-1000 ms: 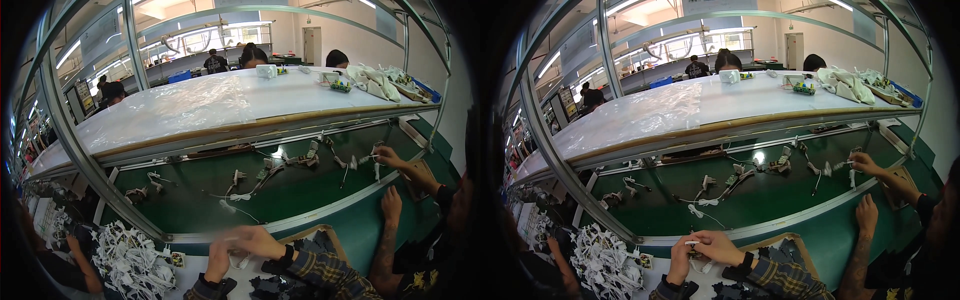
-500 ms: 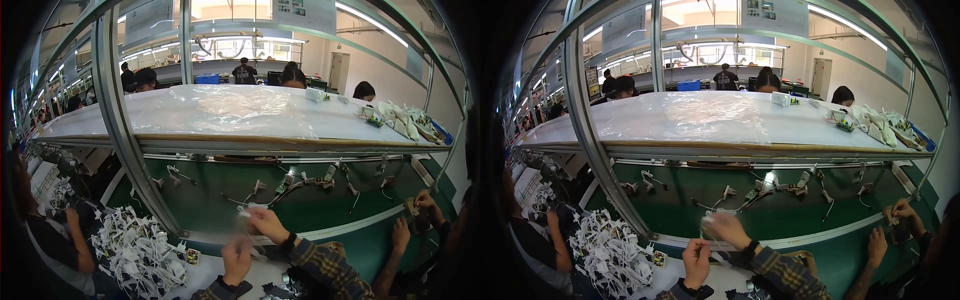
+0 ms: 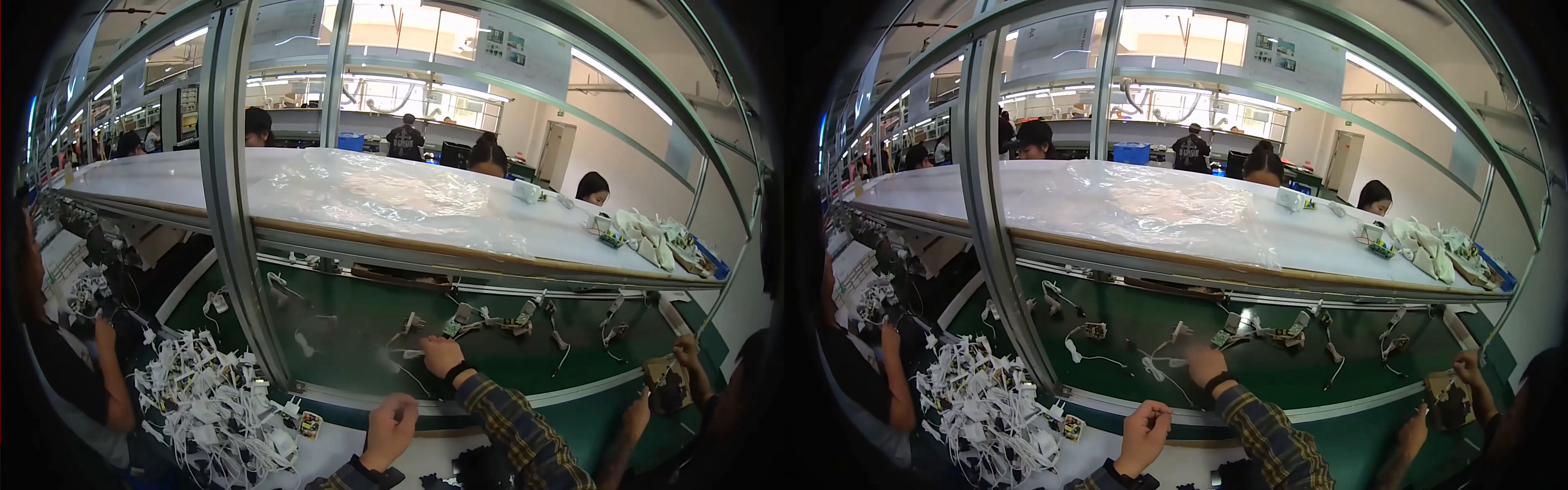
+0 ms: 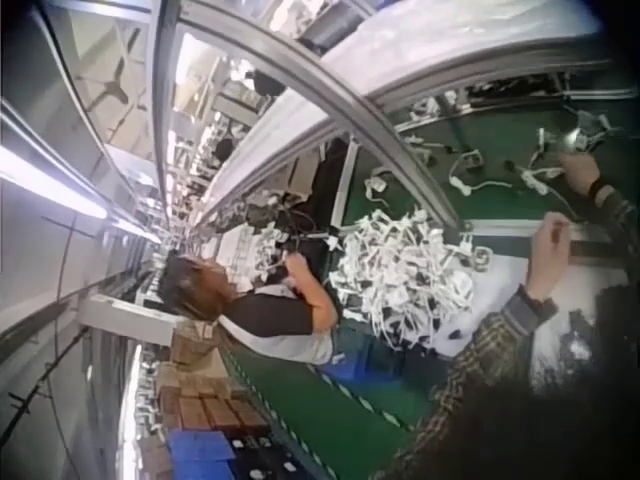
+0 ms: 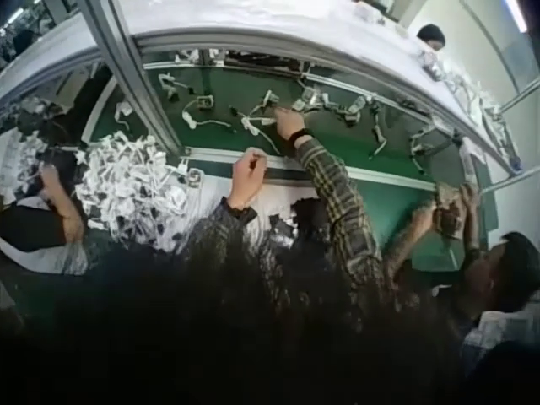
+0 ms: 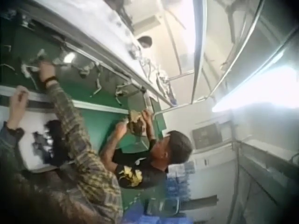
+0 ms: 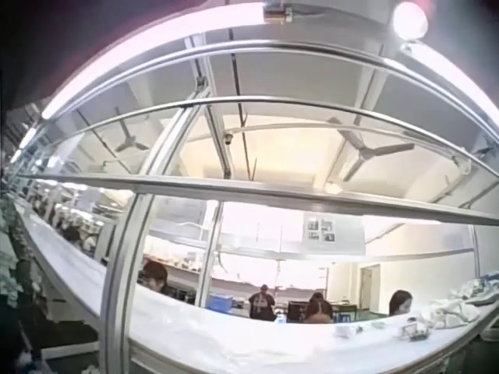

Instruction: The person connects a circuit board to a power cord and places the assembly on a conveyor belt. They then insert a similar assembly into a plastic housing and place the unit into a tray.

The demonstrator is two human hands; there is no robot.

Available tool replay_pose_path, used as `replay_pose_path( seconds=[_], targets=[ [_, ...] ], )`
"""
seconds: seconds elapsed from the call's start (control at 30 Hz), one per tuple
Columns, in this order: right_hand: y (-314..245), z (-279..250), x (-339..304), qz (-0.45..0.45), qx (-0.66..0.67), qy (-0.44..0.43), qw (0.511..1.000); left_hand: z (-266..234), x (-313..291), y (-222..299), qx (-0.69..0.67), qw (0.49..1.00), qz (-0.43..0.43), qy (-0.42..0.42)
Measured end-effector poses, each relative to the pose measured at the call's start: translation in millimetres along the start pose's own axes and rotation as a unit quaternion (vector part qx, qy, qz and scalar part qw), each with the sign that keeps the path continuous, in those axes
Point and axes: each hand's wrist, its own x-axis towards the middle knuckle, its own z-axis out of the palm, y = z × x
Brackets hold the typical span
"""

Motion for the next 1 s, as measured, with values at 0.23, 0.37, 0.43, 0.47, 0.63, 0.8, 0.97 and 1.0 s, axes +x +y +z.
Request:
replay_pose_path(
  seconds=[0.23,0.37,0.43,0.47,0.63,0.8,0.97,1.0],
  targets=[
    [51,-111,15,0.184,0.474,0.144,0.849,1,5,-10,0.072,0.996,0.037,0.032],
    [26,-194,-34,0.103,0.794,0.035,0.598,-1,5,-14,0.239,0.940,0.203,0.136],
    [-1,-228,-60,0.119,0.795,0.008,0.595,5,1,1,0.224,0.950,0.181,0.123],
    [-15,-240,-71,0.132,0.797,-0.019,0.588,7,-1,11,0.214,0.957,0.161,0.110],
    [-51,-263,-112,0.090,0.759,-0.059,0.643,2,-2,10,0.222,0.970,-0.019,-0.099],
    [-2,-240,-106,0.127,0.635,-0.055,0.760,3,-1,-25,0.191,0.967,0.089,-0.143],
    [38,-198,-120,0.295,0.530,-0.249,0.755,-1,-2,-40,-0.043,0.950,-0.099,-0.291],
    [38,-184,-130,0.293,0.492,-0.291,0.767,0,1,-36,-0.083,0.940,-0.137,-0.301]
  ],
)
